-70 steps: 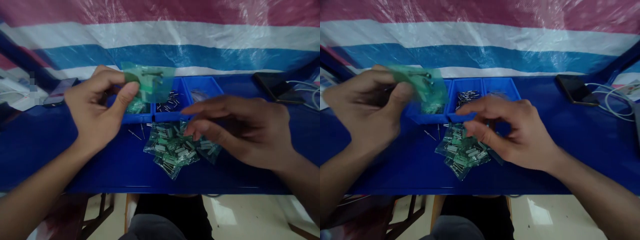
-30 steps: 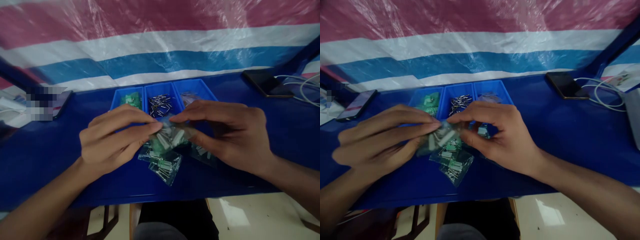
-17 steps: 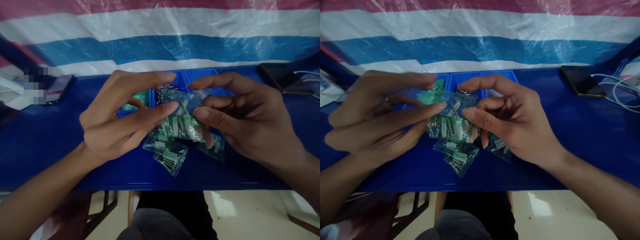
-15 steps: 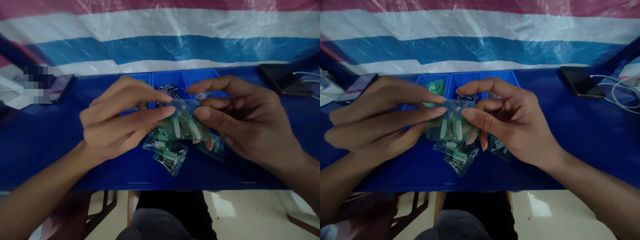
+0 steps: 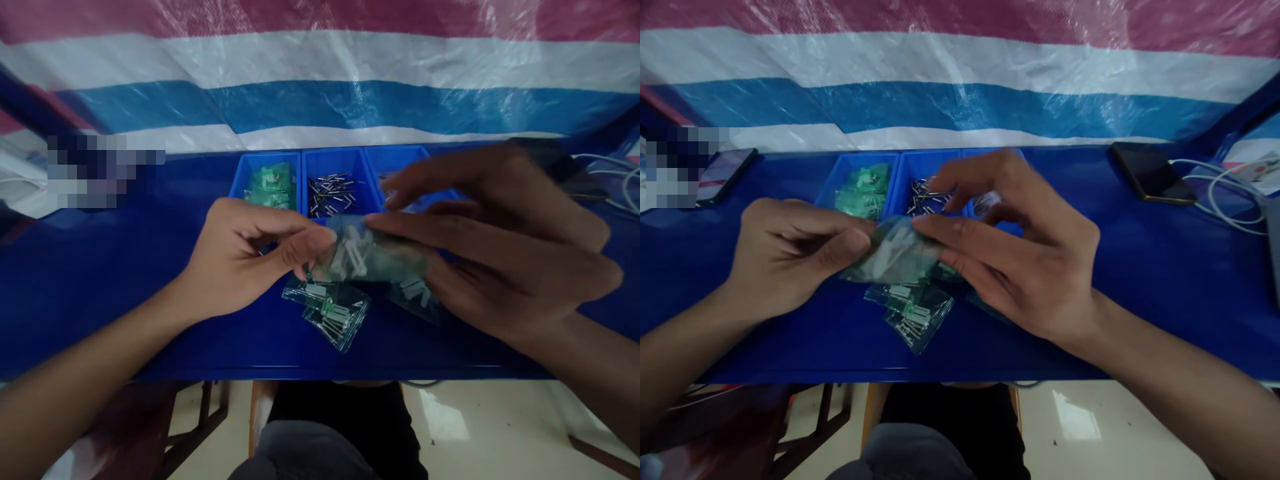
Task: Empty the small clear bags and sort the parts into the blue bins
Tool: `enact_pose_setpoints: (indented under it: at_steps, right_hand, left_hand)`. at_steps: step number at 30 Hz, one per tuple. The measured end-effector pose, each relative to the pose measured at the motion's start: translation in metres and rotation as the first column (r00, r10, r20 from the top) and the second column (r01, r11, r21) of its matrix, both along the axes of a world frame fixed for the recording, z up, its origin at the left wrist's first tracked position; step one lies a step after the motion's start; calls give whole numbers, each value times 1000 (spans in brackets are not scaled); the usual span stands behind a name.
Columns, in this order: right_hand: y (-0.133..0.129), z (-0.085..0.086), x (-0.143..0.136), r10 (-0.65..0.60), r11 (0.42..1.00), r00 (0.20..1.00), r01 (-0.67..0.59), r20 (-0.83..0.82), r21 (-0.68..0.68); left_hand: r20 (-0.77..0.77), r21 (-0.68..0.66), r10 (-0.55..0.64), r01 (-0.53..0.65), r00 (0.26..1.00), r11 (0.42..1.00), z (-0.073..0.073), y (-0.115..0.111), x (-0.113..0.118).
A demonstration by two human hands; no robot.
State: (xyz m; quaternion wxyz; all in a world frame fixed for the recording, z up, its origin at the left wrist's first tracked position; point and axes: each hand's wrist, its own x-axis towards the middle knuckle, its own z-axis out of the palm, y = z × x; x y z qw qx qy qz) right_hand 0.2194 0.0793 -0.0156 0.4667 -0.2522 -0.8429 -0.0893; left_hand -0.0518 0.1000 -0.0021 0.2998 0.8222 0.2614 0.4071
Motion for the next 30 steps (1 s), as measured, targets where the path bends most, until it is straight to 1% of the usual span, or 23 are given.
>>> enact_pose_setpoints:
  at_steps: [1, 2, 3, 4, 5, 6, 7, 8, 10, 12, 13, 14, 15, 16, 17, 19, 21, 22, 23, 25, 27, 28, 30]
  right_hand:
    - [-2, 1, -2, -25, 998, 999, 23, -39, -59]
    - [-5, 2, -4, -53, 985, 993, 35, -104, -168]
    - [-7, 3, -7, -73, 953, 976, 8, -204, -303]
    - [-8, 5, -9, -71, 897, 945, -79, -319, -435]
    - [-9, 6, -11, -58, 814, 901, -208, -431, -543]
    - [-9, 7, -12, -38, 716, 847, -347, -530, -606]
    - [-9, 8, -13, -14, 611, 800, -468, -600, -638]
    - [-8, 9, -14, 3, 510, 768, -553, -641, -659]
    - [-7, 9, -13, 29, 347, 732, -646, -681, -680]
    - [-6, 8, -12, 59, 214, 712, -693, -699, -688]
    - [-6, 8, -12, 71, 154, 709, -703, -702, -694]
    - [-7, 8, -11, 79, 110, 708, -706, -701, -700]
    - [-7, 9, -10, 83, 96, 716, -698, -693, -710]
    - [-8, 9, -9, 84, 122, 739, -673, -668, -729]
    - [-8, 9, -8, 92, 197, 774, -631, -626, -751]
    - [-8, 7, -6, 155, 450, 873, -480, -463, -753]
    - [-7, 2, -5, 255, 700, 951, -307, -176, -644]
    - [-6, -2, -5, 298, 786, 955, -251, -10, -565]
    - [-5, -6, -6, 322, 845, 936, -215, 144, -490]
    - [-3, -13, -9, 321, 905, 879, -177, 351, -386]
    - [-2, -17, -11, 314, 922, 853, -168, 417, -349]
    - [-2, -17, -12, 313, 923, 853, -171, 418, -344]
    - [-1, -15, -11, 307, 926, 859, -170, 410, -337]
  left_hand:
    - [-50, 132, 46, -39, 998, 990, 0, -1, -1]
    - [-92, 297, 112, -80, 989, 951, -1, -2, -3]
    - [-117, 474, 187, -111, 975, 873, -2, -1, -6]
    - [-126, 625, 258, -125, 958, 771, -4, 0, -8]
    - [-119, 730, 308, -127, 944, 672, -5, 1, -10]
    - [-106, 788, 335, -126, 936, 602, -7, 4, -12]
    - [-90, 814, 352, -135, 932, 565, -8, 6, -12]
    - [-56, 821, 364, -164, 930, 547, -9, 8, -12]
    - [-3, 840, 340, -182, 940, 510, -12, 13, -8]
    - [-5, 888, 257, -114, 966, 445, -14, 15, -4]
    - [-12, 898, 210, -82, 978, 433, -14, 16, -3]
    - [-14, 893, 170, -64, 985, 446, -13, 17, -4]
    - [-17, 867, 164, -67, 986, 493, -12, 17, -6]
    - [-5, 823, 192, -105, 981, 559, -10, 19, -9]
    - [10, 767, 234, -158, 972, 622, -7, 21, -15]
    - [-2, 664, 337, -251, 942, 704, 0, 30, -28]
    - [1, 610, 340, -270, 940, 745, 6, 44, -44]
    - [-13, 556, 347, -282, 938, 782, 8, 51, -51]
    - [-32, 501, 351, -289, 936, 815, 9, 59, -58]
    - [-126, 405, 359, -283, 925, 869, 8, 74, -69]
    - [-229, 390, 329, -223, 916, 893, 5, 85, -77]
    - [-275, 414, 316, -185, 908, 891, 3, 89, -79]
    - [-328, 506, 349, -149, 878, 849, 4, 93, -81]
